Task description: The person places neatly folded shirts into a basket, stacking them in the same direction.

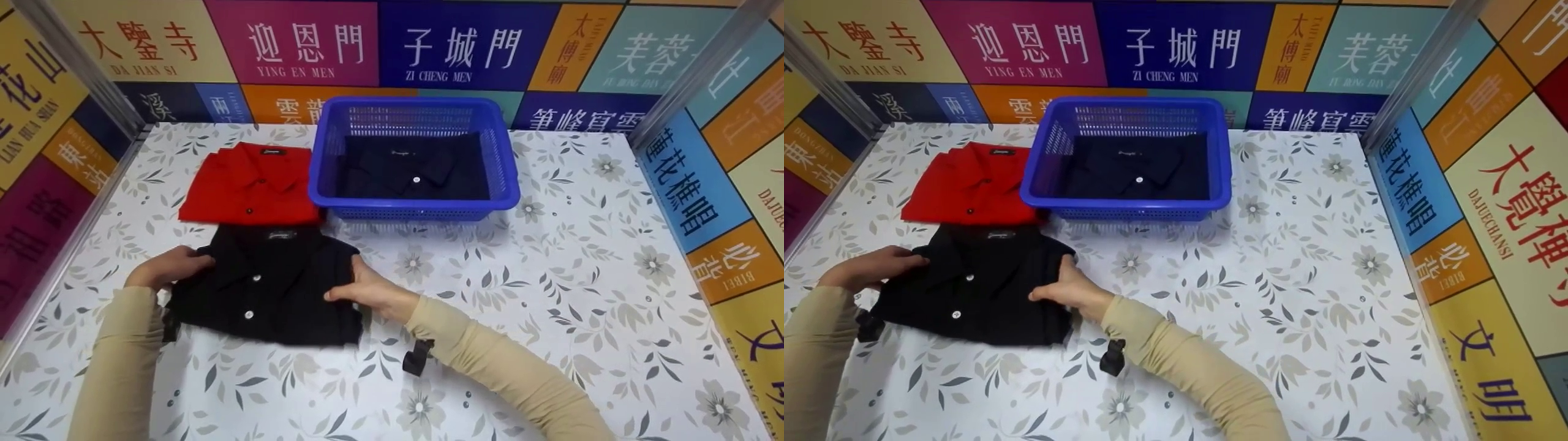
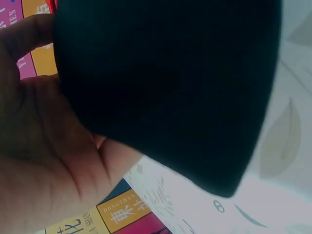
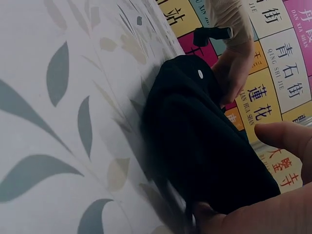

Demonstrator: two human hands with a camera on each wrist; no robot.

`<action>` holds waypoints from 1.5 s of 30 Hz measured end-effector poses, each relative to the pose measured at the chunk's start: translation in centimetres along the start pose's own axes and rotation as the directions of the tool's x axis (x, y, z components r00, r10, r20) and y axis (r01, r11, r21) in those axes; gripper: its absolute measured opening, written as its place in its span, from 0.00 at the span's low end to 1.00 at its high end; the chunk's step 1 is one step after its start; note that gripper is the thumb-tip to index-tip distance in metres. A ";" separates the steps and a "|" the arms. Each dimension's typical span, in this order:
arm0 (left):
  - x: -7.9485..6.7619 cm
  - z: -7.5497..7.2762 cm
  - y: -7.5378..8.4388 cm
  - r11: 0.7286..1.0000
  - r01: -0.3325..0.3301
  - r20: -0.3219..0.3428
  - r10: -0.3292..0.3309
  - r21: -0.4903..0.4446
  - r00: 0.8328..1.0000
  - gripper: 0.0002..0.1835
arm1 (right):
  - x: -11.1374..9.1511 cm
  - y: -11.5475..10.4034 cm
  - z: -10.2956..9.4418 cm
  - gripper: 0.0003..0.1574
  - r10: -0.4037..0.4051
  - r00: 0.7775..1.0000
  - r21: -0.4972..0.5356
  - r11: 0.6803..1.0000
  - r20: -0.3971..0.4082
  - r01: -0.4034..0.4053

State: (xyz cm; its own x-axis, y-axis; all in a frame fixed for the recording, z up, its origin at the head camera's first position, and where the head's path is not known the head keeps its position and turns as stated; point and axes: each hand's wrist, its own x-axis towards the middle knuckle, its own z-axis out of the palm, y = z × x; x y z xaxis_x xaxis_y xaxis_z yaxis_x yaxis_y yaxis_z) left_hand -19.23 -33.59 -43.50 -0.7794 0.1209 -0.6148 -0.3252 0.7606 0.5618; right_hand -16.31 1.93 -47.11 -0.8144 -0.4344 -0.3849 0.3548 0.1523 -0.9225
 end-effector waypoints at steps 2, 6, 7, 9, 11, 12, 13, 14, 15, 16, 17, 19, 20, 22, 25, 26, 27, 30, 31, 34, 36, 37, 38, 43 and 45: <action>0.1 0.1 0.2 1.000 -0.011 0.001 0.011 0.010 1.000 0.27 | 0.0 -0.1 0.2 0.71 -0.009 1.000 -0.052 0.999 -0.015 0.008; 0.2 0.4 0.6 1.000 -0.021 0.021 0.021 -0.004 1.000 0.24 | -0.1 -0.2 0.3 0.68 -0.031 0.999 -0.192 0.981 -0.021 0.026; 0.1 0.5 0.8 1.000 -0.024 0.025 0.024 -0.007 0.999 0.24 | -0.2 -0.2 0.3 0.67 -0.029 0.999 -0.232 0.972 -0.020 0.024; 0.1 0.6 1.1 0.999 -0.033 0.031 0.034 -0.015 0.999 0.25 | -0.2 -0.3 0.1 0.65 -0.041 0.999 -0.291 0.956 -0.018 0.034; 0.0 0.8 1.3 0.998 -0.058 0.030 0.058 -0.007 0.998 0.25 | -0.4 -0.5 -0.1 0.63 -0.040 0.999 -0.329 0.944 -0.022 0.031; 0.0 0.8 1.5 0.997 -0.075 0.028 0.075 0.001 0.997 0.24 | -0.4 -0.6 -0.3 0.62 -0.047 0.999 -0.339 0.940 -0.023 0.037; -0.1 0.9 1.6 0.995 -0.095 0.027 0.095 0.006 0.995 0.24 | -0.5 -0.7 -0.5 0.62 -0.053 0.998 -0.346 0.937 -0.025 0.041; -0.2 0.9 1.7 0.993 -0.116 0.027 0.116 0.010 0.993 0.24 | -0.6 -0.8 -0.7 0.62 -0.061 0.998 -0.351 0.935 -0.026 0.048; -0.3 1.0 1.9 0.991 -0.135 0.032 0.134 0.014 0.990 0.24 | -0.7 -0.8 -1.0 0.61 -0.069 0.997 -0.357 0.932 -0.025 0.055; -0.4 1.1 2.0 0.988 -0.154 0.039 0.153 0.015 0.988 0.23 | -0.9 -0.9 -1.2 0.61 -0.072 0.997 -0.358 0.932 -0.025 0.058; -0.5 1.2 2.2 0.985 -0.173 0.049 0.172 0.010 0.984 0.23 | -1.0 -0.9 -1.5 0.61 -0.080 0.997 -0.360 0.931 -0.024 0.066; -0.7 1.5 2.6 0.978 -0.206 0.065 0.206 -0.004 0.976 0.23 | -1.3 -0.9 -2.3 0.60 -0.086 0.996 -0.362 0.929 -0.026 0.071; -0.8 1.7 2.8 0.975 -0.221 0.067 0.221 -0.008 0.973 0.23 | -1.5 -0.9 -2.7 0.60 -0.090 0.996 -0.362 0.929 -0.028 0.074; -1.0 2.0 3.3 0.968 -0.249 0.060 0.249 -0.010 0.967 0.23 | -1.7 -1.0 -3.5 0.60 -0.100 0.994 -0.355 0.931 -0.034 0.082; -1.0 2.3 4.0 0.956 -0.292 0.037 0.292 0.007 0.956 0.23 | -2.2 -1.3 -4.7 0.59 -0.110 0.993 -0.361 0.928 -0.041 0.089; -1.1 2.4 4.2 0.952 -0.306 0.035 0.305 0.008 0.952 0.23 | -2.4 -1.4 -5.0 0.59 -0.116 0.992 -0.362 0.927 -0.043 0.093; -1.1 2.4 4.3 0.950 -0.314 0.035 0.313 0.005 0.949 0.23 | -2.7 -1.5 -5.3 0.59 -0.124 0.991 -0.364 0.926 -0.044 0.100; -1.4 2.6 4.8 0.940 -0.338 0.062 0.341 -0.053 0.938 0.25 | -3.5 -1.8 -6.2 0.59 -0.139 0.989 -0.386 0.916 -0.047 0.110; -1.5 2.6 4.9 0.936 -0.341 0.075 0.347 -0.082 0.935 0.25 | -3.9 -1.9 -6.4 0.58 -0.149 0.988 -0.393 0.912 -0.046 0.120; -1.7 2.8 5.3 0.920 -0.354 0.113 0.374 -0.169 0.920 0.26 | -4.7 -2.2 -7.2 0.59 -0.187 0.982 -0.447 0.882 -0.037 0.151; -1.9 3.0 5.5 0.902 -0.375 0.139 0.408 -0.212 0.902 0.26 | -5.4 -2.4 -7.8 0.59 -0.219 0.975 -0.484 0.856 -0.026 0.179; -1.9 3.2 5.6 0.892 -0.394 0.147 0.431 -0.223 0.891 0.25 | -5.7 -2.5 -8.0 0.59 -0.236 0.971 -0.499 0.845 -0.021 0.195; -2.0 3.4 5.8 0.881 -0.415 0.153 0.453 -0.226 0.878 0.25 | -6.0 -2.6 -8.3 0.59 -0.250 0.968 -0.514 0.833 -0.019 0.205; -2.8 4.0 6.6 0.842 -0.510 0.185 0.538 -0.177 0.822 0.20 | -7.5 -2.6 -9.3 0.57 -0.283 0.959 -0.537 0.810 -0.006 0.236; -3.2 4.2 7.0 0.835 -0.529 0.199 0.551 -0.153 0.811 0.20 | -8.1 -2.8 -9.7 0.57 -0.288 0.958 -0.542 0.805 0.000 0.242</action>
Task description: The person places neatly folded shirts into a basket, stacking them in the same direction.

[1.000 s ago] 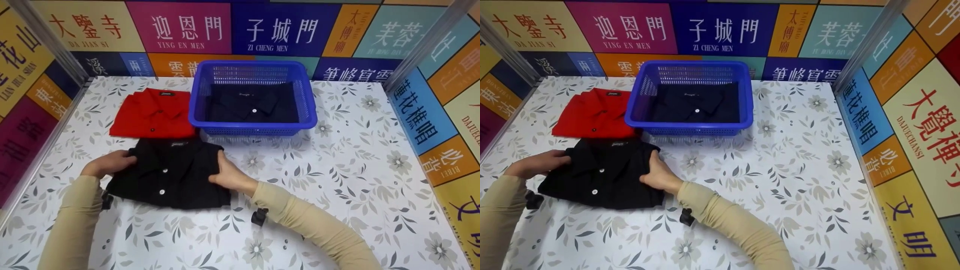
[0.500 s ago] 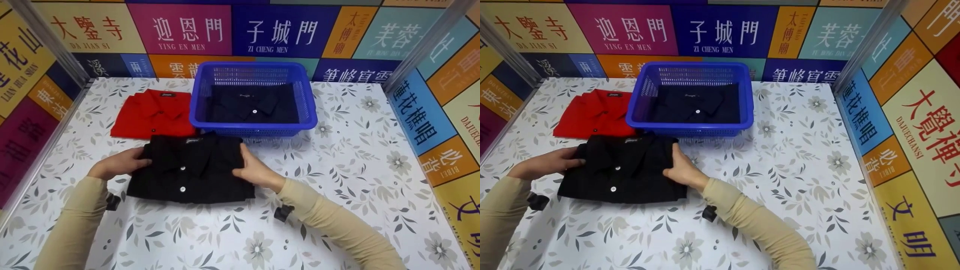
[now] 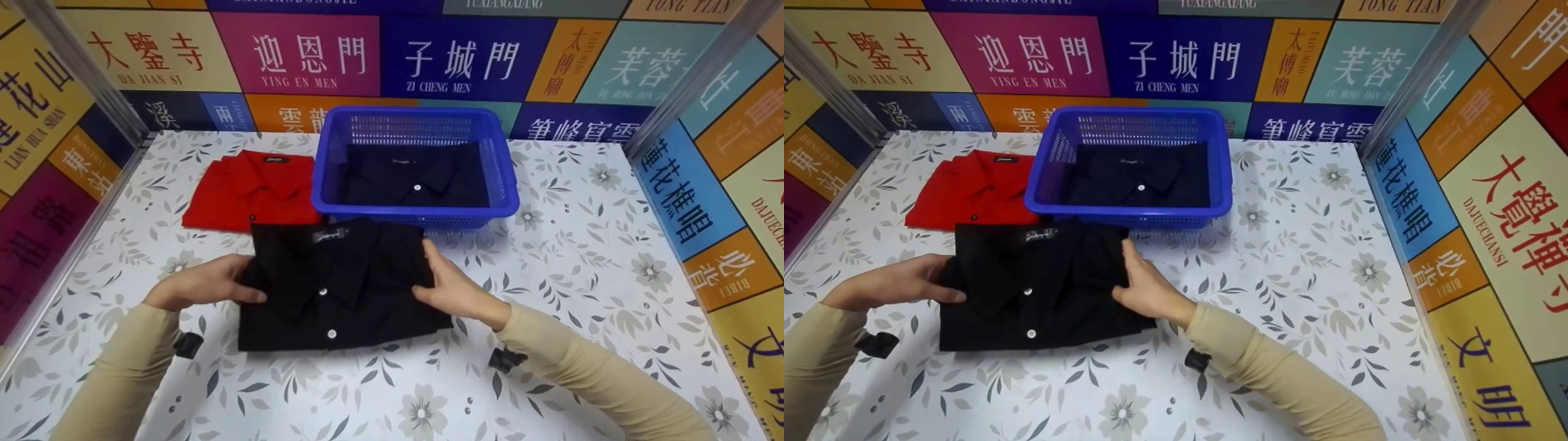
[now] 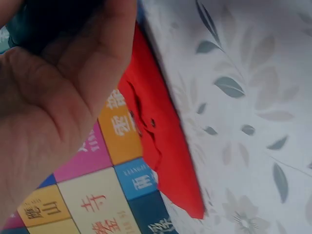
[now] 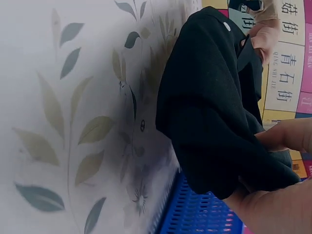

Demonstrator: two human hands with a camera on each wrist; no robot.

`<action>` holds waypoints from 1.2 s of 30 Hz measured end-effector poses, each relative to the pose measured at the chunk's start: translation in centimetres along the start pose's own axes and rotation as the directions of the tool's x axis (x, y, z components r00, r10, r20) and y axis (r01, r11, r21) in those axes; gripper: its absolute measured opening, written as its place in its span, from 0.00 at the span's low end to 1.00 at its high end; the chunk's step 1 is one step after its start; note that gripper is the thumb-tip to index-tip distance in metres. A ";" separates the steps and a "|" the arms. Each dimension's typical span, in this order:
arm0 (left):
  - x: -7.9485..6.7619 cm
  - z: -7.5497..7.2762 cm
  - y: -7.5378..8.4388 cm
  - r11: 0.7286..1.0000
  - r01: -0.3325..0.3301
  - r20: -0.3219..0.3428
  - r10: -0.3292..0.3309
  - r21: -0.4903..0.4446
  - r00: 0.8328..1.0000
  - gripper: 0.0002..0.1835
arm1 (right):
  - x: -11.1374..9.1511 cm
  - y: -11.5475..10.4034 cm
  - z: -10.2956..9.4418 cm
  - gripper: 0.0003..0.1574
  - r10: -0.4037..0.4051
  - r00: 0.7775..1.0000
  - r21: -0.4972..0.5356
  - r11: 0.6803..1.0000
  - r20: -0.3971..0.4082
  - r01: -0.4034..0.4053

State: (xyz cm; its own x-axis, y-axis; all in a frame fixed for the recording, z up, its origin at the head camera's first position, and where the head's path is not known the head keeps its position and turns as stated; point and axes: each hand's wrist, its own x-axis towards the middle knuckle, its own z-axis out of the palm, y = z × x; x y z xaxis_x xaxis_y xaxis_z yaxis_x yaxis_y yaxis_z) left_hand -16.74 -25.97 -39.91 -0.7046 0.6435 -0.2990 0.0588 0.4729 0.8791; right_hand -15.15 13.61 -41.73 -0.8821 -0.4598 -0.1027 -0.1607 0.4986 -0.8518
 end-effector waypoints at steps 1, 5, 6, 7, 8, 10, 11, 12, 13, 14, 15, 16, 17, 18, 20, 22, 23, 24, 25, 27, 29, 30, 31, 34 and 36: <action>0.1 0.1 0.3 1.000 -0.010 0.006 0.010 0.009 1.000 0.20 | -0.3 0.0 -0.2 0.56 -0.002 1.000 -0.001 1.000 -0.002 0.002; 0.5 0.3 1.2 0.999 -0.049 0.002 0.049 0.022 0.999 0.19 | -1.0 -0.5 -1.4 0.56 -0.022 0.999 -0.002 1.000 -0.028 0.022; 0.6 0.2 1.4 0.998 -0.058 -0.004 0.058 0.026 0.998 0.19 | -1.1 -0.6 -1.7 0.56 -0.030 0.999 -0.003 1.000 -0.037 0.030; 0.8 0.2 1.6 0.997 -0.068 -0.011 0.068 0.029 0.998 0.19 | -1.2 -0.7 -2.0 0.56 -0.035 0.998 -0.003 0.999 -0.044 0.035; 1.1 0.1 1.9 0.997 -0.073 -0.015 0.073 0.034 0.997 0.19 | -1.3 -0.9 -2.3 0.56 -0.043 0.998 -0.012 0.999 -0.054 0.042; 1.6 -0.1 2.4 0.996 -0.080 -0.021 0.081 0.042 0.997 0.20 | -1.4 -1.0 -2.9 0.55 -0.060 0.995 -0.026 0.998 -0.076 0.058; 1.9 -0.2 2.6 0.995 -0.081 -0.026 0.083 0.053 0.996 0.20 | -1.4 -1.1 -3.2 0.55 -0.063 0.994 -0.034 0.998 -0.087 0.060; 2.2 -0.3 2.8 0.994 -0.086 -0.031 0.089 0.074 0.996 0.20 | -1.4 -1.1 -3.5 0.55 -0.074 0.992 -0.038 0.997 -0.100 0.071; 2.5 -0.5 3.1 0.992 -0.091 -0.035 0.094 0.088 0.995 0.20 | -1.4 -1.2 -3.9 0.54 -0.084 0.990 -0.044 0.996 -0.115 0.079; 2.8 -0.6 3.3 0.990 -0.095 -0.041 0.100 0.107 0.994 0.20 | -1.3 -1.2 -4.2 0.54 -0.098 0.987 -0.047 0.995 -0.129 0.093; 3.1 -0.7 3.6 0.987 -0.099 -0.047 0.105 0.127 0.993 0.20 | -1.2 -1.2 -4.5 0.53 -0.111 0.983 -0.049 0.993 -0.143 0.105; 3.5 -0.9 3.9 0.984 -0.104 -0.053 0.112 0.147 0.992 0.20 | -1.1 -1.2 -4.8 0.52 -0.123 0.980 -0.056 0.992 -0.157 0.116; 3.8 -1.1 4.2 0.981 -0.106 -0.061 0.117 0.163 0.991 0.20 | -1.0 -1.2 -5.2 0.51 -0.135 0.976 -0.058 0.990 -0.170 0.127; 4.2 -1.2 4.6 0.978 -0.110 -0.068 0.124 0.177 0.990 0.21 | -0.9 -1.2 -5.5 0.50 -0.150 0.972 -0.056 0.988 -0.183 0.142; 5.0 -1.6 5.3 0.976 -0.107 -0.084 0.125 0.189 0.989 0.22 | -0.6 -1.3 -6.4 0.47 -0.163 0.965 -0.052 0.986 -0.207 0.156; 5.8 -2.0 6.1 0.976 -0.096 -0.104 0.118 0.196 0.987 0.21 | -0.3 -1.4 -7.2 0.43 -0.166 0.958 -0.050 0.986 -0.233 0.159; 6.1 -2.2 6.5 0.978 -0.091 -0.114 0.114 0.187 0.987 0.21 | -0.2 -1.5 -7.7 0.42 -0.170 0.954 -0.036 0.985 -0.248 0.166; 6.6 -2.4 6.9 0.978 -0.088 -0.128 0.113 0.191 0.985 0.20 | 0.0 -1.5 -8.1 0.40 -0.170 0.949 -0.032 0.985 -0.265 0.168; 7.1 -2.6 7.3 0.978 -0.080 -0.145 0.109 0.193 0.983 0.19 | 0.2 -1.6 -8.5 0.39 -0.168 0.944 -0.029 0.986 -0.285 0.167; 8.0 -3.0 8.0 0.980 -0.069 -0.178 0.103 0.188 0.979 0.18 | 0.7 -1.6 -9.2 0.37 -0.163 0.933 -0.006 0.985 -0.321 0.170; 8.9 -3.3 8.7 0.983 -0.059 -0.210 0.096 0.174 0.973 0.18 | 1.2 -1.7 -9.8 0.36 -0.154 0.923 0.020 0.985 -0.352 0.172; 9.4 -3.5 9.0 0.984 -0.049 -0.226 0.088 0.174 0.970 0.18 | 1.4 -1.7 -10.2 0.36 -0.141 0.919 0.026 0.986 -0.367 0.162; 9.8 -3.7 9.3 0.986 -0.040 -0.236 0.078 0.159 0.969 0.19 | 1.6 -1.7 -10.5 0.37 -0.133 0.917 0.041 0.986 -0.376 0.160; 10.9 -4.1 10.2 0.990 -0.023 -0.249 0.058 0.140 0.967 0.20 | 2.3 -1.6 -11.5 0.37 -0.105 0.908 0.056 0.989 -0.406 0.140; 11.6 -4.5 10.8 0.991 -0.014 -0.254 0.048 0.133 0.966 0.22 | 2.7 -1.6 -12.2 0.38 -0.088 0.903 0.056 0.991 -0.420 0.123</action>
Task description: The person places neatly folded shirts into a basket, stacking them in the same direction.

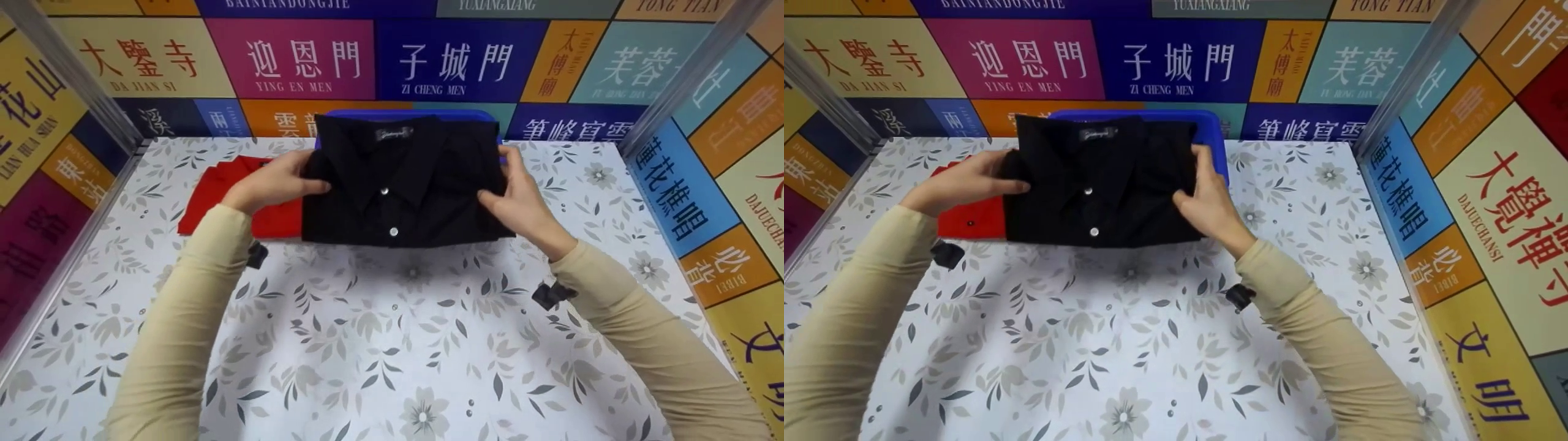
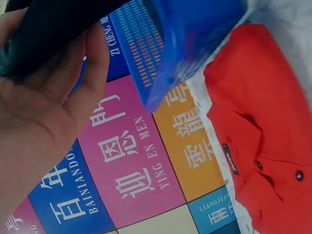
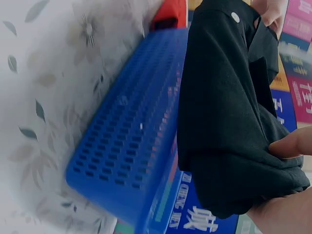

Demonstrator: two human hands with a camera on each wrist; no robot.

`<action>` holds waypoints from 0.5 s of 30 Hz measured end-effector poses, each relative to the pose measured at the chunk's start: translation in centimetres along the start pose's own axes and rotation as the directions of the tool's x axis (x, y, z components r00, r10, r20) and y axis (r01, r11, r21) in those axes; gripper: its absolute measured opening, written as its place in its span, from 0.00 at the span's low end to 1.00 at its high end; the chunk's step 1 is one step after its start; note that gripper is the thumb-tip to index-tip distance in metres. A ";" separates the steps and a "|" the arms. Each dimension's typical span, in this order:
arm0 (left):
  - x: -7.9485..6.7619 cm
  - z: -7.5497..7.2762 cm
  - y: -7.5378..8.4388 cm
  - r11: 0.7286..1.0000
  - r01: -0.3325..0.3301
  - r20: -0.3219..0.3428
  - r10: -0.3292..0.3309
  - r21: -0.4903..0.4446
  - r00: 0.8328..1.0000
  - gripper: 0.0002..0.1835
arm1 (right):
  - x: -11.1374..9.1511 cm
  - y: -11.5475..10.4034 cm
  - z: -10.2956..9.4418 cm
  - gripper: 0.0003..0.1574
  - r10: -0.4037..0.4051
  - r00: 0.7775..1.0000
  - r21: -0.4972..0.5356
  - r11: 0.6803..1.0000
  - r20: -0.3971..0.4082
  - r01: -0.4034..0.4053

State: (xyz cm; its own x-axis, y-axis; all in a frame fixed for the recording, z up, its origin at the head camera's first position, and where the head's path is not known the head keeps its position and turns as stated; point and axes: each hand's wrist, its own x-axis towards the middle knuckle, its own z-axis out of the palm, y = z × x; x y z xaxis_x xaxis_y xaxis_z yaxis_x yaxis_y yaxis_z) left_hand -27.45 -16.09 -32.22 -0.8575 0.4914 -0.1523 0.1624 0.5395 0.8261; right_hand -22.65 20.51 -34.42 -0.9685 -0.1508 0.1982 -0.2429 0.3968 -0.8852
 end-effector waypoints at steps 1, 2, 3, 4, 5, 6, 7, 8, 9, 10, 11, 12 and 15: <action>0.4 -0.1 0.2 1.000 -0.001 -0.005 0.001 -0.005 1.000 0.23 | 0.3 0.0 -0.2 0.38 0.007 1.000 0.000 1.000 -0.008 -0.007; 0.7 -0.2 0.4 1.000 -0.004 -0.012 0.004 -0.008 1.000 0.24 | 0.6 0.0 -0.5 0.38 0.017 1.000 -0.009 1.000 -0.018 -0.017; 1.1 -0.4 0.5 1.000 -0.009 -0.020 0.009 -0.014 1.000 0.25 | 1.0 -0.1 -0.7 0.38 0.023 0.999 -0.022 0.999 -0.027 -0.023; 1.4 -0.5 0.7 1.000 -0.014 -0.030 0.013 -0.020 0.999 0.26 | 1.3 -0.1 -0.9 0.38 0.026 0.999 -0.034 0.999 -0.036 -0.027; 1.7 -0.5 0.8 0.999 -0.017 -0.040 0.016 -0.030 0.999 0.27 | 1.7 -0.1 -1.0 0.38 0.029 0.998 -0.038 0.999 -0.047 -0.031; 2.1 -0.6 0.9 0.999 -0.018 -0.052 0.016 -0.033 0.999 0.27 | 2.1 -0.1 -1.2 0.38 0.032 0.998 -0.039 0.999 -0.060 -0.035; 2.4 -0.6 0.9 0.999 -0.022 -0.067 0.020 -0.040 0.998 0.28 | 2.4 -0.2 -1.3 0.38 0.037 0.997 -0.039 0.998 -0.072 -0.039; 2.7 -0.6 0.9 0.999 -0.022 -0.083 0.019 -0.043 0.996 0.28 | 2.8 -0.2 -1.4 0.38 0.041 0.996 -0.036 0.998 -0.081 -0.044; 3.0 -0.5 0.9 0.999 -0.019 -0.099 0.015 -0.042 0.995 0.27 | 3.1 -0.2 -1.5 0.38 0.048 0.995 -0.026 0.998 -0.088 -0.051; 3.3 -0.5 0.9 0.999 -0.013 -0.114 0.008 -0.041 0.993 0.27 | 3.5 -0.2 -1.5 0.37 0.060 0.994 -0.012 0.998 -0.093 -0.061; 3.6 -0.5 0.9 0.999 -0.005 -0.128 0.000 -0.038 0.992 0.26 | 3.8 -0.2 -1.6 0.37 0.076 0.993 0.002 0.997 -0.095 -0.076; 3.9 -0.4 0.9 0.999 -0.002 -0.144 -0.003 -0.035 0.990 0.26 | 4.1 -0.2 -1.6 0.37 0.092 0.991 0.016 0.996 -0.094 -0.091; 4.7 -0.5 0.8 0.999 0.003 -0.160 -0.010 -0.046 0.987 0.27 | 4.9 0.0 -1.8 0.38 0.142 0.986 0.032 0.990 -0.086 -0.139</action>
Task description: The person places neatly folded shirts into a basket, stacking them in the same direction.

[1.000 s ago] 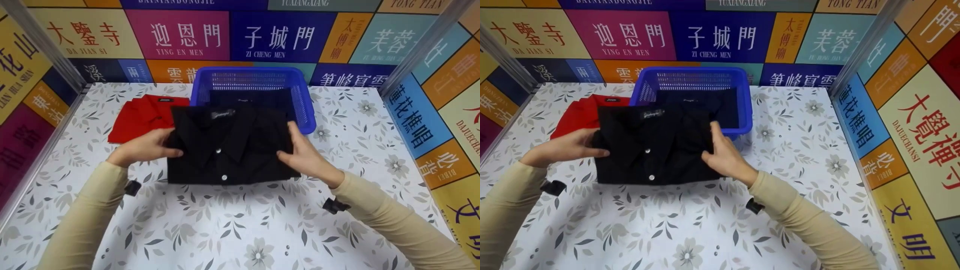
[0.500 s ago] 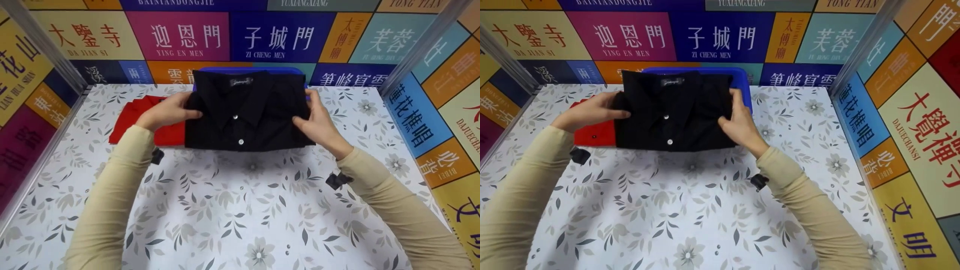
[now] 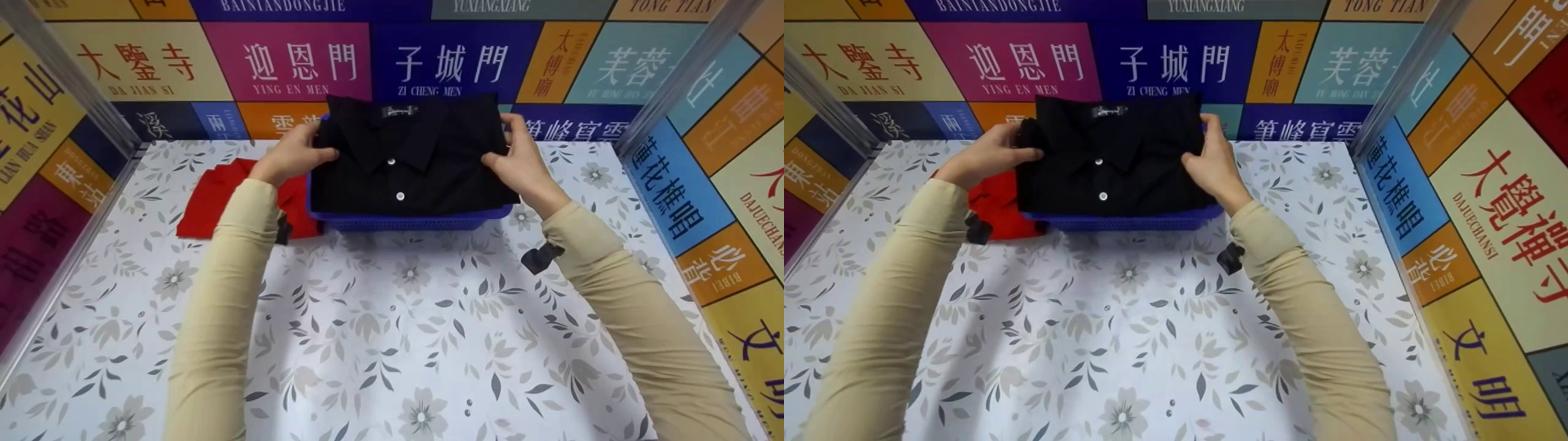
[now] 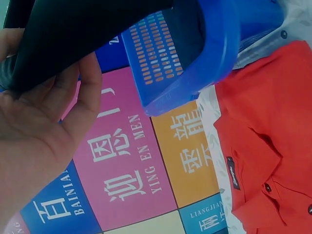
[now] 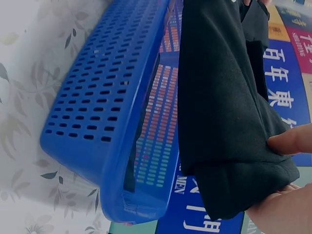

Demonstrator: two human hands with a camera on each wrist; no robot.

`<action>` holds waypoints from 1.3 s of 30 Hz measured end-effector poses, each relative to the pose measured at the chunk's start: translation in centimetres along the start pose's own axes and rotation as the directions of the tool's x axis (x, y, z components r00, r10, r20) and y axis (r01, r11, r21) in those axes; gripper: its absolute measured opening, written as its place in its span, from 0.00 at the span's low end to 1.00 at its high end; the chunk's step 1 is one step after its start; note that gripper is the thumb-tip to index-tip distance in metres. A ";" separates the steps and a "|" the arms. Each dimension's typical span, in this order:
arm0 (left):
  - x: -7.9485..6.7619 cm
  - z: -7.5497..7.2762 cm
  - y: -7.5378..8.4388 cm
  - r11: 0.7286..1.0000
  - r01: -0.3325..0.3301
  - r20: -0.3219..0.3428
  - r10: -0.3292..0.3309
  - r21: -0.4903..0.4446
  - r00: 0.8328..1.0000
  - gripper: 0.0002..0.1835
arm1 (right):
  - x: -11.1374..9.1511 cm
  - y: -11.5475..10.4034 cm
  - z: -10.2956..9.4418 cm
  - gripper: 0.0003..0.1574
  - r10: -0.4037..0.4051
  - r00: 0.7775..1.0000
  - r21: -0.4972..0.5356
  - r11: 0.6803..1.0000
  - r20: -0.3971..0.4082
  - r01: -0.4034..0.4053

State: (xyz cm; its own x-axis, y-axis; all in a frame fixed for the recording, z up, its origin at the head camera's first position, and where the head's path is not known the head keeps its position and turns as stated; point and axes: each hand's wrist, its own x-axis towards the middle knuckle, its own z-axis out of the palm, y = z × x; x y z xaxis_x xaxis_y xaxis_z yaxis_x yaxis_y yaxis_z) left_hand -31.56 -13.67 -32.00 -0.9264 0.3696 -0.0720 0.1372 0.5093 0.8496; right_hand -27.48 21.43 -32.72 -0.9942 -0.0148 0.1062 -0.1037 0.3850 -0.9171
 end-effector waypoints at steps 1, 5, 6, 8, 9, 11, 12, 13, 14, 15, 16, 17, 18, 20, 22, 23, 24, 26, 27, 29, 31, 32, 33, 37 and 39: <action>0.2 0.0 0.0 1.000 0.004 -0.004 -0.004 0.001 1.000 0.28 | 0.2 0.0 0.0 0.38 0.013 1.000 -0.011 1.000 0.000 -0.013; 0.7 0.0 0.4 0.999 0.011 -0.033 -0.010 0.040 0.999 0.30 | 1.1 -0.2 -0.1 0.40 0.074 0.997 -0.018 0.997 0.008 -0.074; 0.8 0.0 0.5 0.998 0.013 -0.047 -0.011 0.053 0.999 0.30 | 1.3 -0.3 -0.2 0.40 0.095 0.995 -0.014 0.995 0.011 -0.094; 1.0 0.0 0.6 0.997 0.014 -0.080 -0.008 0.074 0.997 0.29 | 1.7 -0.5 -0.3 0.39 0.137 0.990 0.004 0.991 0.021 -0.137; 1.0 0.0 0.7 0.996 0.016 -0.095 -0.008 0.083 0.995 0.28 | 1.9 -0.6 -0.3 0.39 0.156 0.987 0.015 0.988 0.026 -0.156; 1.3 0.1 0.8 0.996 0.025 -0.125 -0.013 0.091 0.992 0.27 | 2.3 -0.7 -0.4 0.39 0.185 0.982 0.015 0.982 0.035 -0.186; 1.3 0.1 0.8 0.995 0.028 -0.137 -0.015 0.092 0.990 0.26 | 2.4 -0.8 -0.4 0.38 0.197 0.980 0.010 0.980 0.039 -0.198; 1.4 0.2 0.9 0.995 0.032 -0.148 -0.018 0.097 0.989 0.26 | 2.6 -0.9 -0.4 0.38 0.208 0.977 0.008 0.978 0.044 -0.208; 1.5 0.2 0.9 0.994 0.037 -0.158 -0.020 0.105 0.987 0.26 | 2.7 -0.9 -0.3 0.39 0.216 0.975 0.005 0.976 0.050 -0.217; 1.6 0.2 0.9 0.993 0.044 -0.165 -0.025 0.111 0.986 0.26 | 2.8 -1.0 -0.3 0.39 0.224 0.973 0.002 0.975 0.056 -0.224; 1.7 0.2 0.8 0.993 0.044 -0.171 -0.025 0.112 0.985 0.27 | 3.0 -0.9 -0.3 0.40 0.228 0.972 -0.002 0.974 0.061 -0.228; 1.8 0.2 0.7 0.992 0.046 -0.174 -0.025 0.121 0.984 0.29 | 3.1 -0.9 -0.2 0.41 0.229 0.971 -0.017 0.973 0.065 -0.228; 1.8 0.2 0.5 0.989 0.051 -0.173 -0.027 0.136 0.985 0.31 | 3.1 -0.8 -0.3 0.43 0.229 0.971 -0.048 0.973 0.068 -0.226; 1.9 0.2 -0.1 0.982 0.083 -0.144 -0.059 0.167 0.988 0.36 | 3.1 -0.4 -0.4 0.46 0.223 0.972 -0.116 0.970 0.078 -0.213; 1.9 0.2 -0.9 0.970 0.119 -0.096 -0.101 0.214 0.990 0.42 | 3.0 0.1 -0.6 0.50 0.216 0.973 -0.184 0.963 0.087 -0.197; 1.8 0.2 -1.4 0.961 0.140 -0.067 -0.127 0.237 0.990 0.45 | 3.0 0.4 -0.7 0.51 0.215 0.972 -0.218 0.957 0.090 -0.192; 1.7 0.2 -1.9 0.954 0.160 -0.038 -0.155 0.252 0.987 0.46 | 2.9 0.6 -0.9 0.51 0.216 0.972 -0.239 0.952 0.093 -0.189; 1.5 0.1 -2.9 0.947 0.179 -0.001 -0.185 0.266 0.983 0.47 | 2.8 1.2 -1.0 0.48 0.218 0.971 -0.254 0.949 0.094 -0.188; 1.3 0.0 -3.3 0.946 0.178 0.004 -0.186 0.273 0.983 0.46 | 2.8 1.4 -1.1 0.47 0.213 0.973 -0.259 0.948 0.092 -0.183; 1.1 -0.3 -4.1 0.946 0.181 0.000 -0.188 0.270 0.982 0.44 | 2.7 1.8 -1.2 0.43 0.204 0.975 -0.272 0.946 0.089 -0.173; 0.9 -0.5 -4.6 0.944 0.176 -0.017 -0.179 0.278 0.984 0.41 | 2.7 2.1 -1.1 0.40 0.187 0.979 -0.292 0.944 0.088 -0.154; 0.8 -0.7 -4.9 0.941 0.180 -0.024 -0.181 0.287 0.983 0.40 | 2.8 2.2 -1.0 0.40 0.178 0.980 -0.305 0.942 0.090 -0.143; 0.7 -0.8 -5.1 0.940 0.180 -0.029 -0.180 0.291 0.983 0.39 | 2.8 2.3 -0.9 0.40 0.170 0.981 -0.315 0.940 0.094 -0.133; 0.3 -1.1 -5.6 0.931 0.199 -0.033 -0.198 0.306 0.980 0.39 | 2.8 2.6 -0.4 0.40 0.136 0.985 -0.362 0.928 0.105 -0.090; 0.1 -1.2 -5.8 0.927 0.213 -0.030 -0.215 0.309 0.976 0.39 | 2.8 2.8 -0.1 0.40 0.118 0.987 -0.375 0.924 0.107 -0.070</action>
State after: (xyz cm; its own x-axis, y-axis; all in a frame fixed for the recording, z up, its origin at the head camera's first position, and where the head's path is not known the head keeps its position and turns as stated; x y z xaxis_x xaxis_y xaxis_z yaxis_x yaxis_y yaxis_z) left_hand -32.86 -17.56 -36.29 -0.9444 0.2280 -0.2371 0.0377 0.7910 0.6107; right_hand -30.57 22.58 -34.93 -0.9967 -0.0681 -0.0450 -0.0160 0.7032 -0.7108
